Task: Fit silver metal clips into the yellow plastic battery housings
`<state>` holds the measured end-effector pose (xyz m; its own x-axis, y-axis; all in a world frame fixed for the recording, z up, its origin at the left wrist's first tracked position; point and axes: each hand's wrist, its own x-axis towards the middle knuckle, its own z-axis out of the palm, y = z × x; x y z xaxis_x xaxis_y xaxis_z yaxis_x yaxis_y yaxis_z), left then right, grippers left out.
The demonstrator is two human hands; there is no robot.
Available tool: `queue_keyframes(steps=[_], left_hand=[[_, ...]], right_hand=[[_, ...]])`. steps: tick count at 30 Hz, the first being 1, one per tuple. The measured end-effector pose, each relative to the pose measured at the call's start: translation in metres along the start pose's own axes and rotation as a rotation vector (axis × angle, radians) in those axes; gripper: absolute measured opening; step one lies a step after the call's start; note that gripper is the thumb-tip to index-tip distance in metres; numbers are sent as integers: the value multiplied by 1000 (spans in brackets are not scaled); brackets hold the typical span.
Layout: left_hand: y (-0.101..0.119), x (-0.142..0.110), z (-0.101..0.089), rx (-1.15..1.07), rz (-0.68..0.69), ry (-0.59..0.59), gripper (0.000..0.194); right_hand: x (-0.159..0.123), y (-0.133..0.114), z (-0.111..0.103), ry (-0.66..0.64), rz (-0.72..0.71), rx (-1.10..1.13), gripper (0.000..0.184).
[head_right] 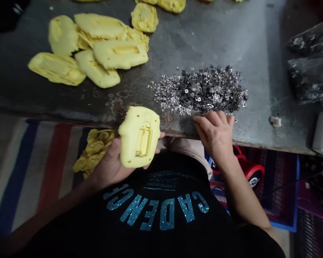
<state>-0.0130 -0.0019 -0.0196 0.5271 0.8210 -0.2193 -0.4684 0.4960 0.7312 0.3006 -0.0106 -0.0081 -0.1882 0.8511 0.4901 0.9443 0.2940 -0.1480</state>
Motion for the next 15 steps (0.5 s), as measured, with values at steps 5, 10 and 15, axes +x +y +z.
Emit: queue_keyframes(steps=[5,10,15], left_hand=[[-1,-1,1,-13,26,-3,71],[0,-1,5,-15,38,28,67],[1,5,12,-17,39,1,65]], right_hand=[[17,-3,19,-80,-5,-60,18],[2,0,-2,-136,33,104,14],[4,1,-10,-132,133,59,10]])
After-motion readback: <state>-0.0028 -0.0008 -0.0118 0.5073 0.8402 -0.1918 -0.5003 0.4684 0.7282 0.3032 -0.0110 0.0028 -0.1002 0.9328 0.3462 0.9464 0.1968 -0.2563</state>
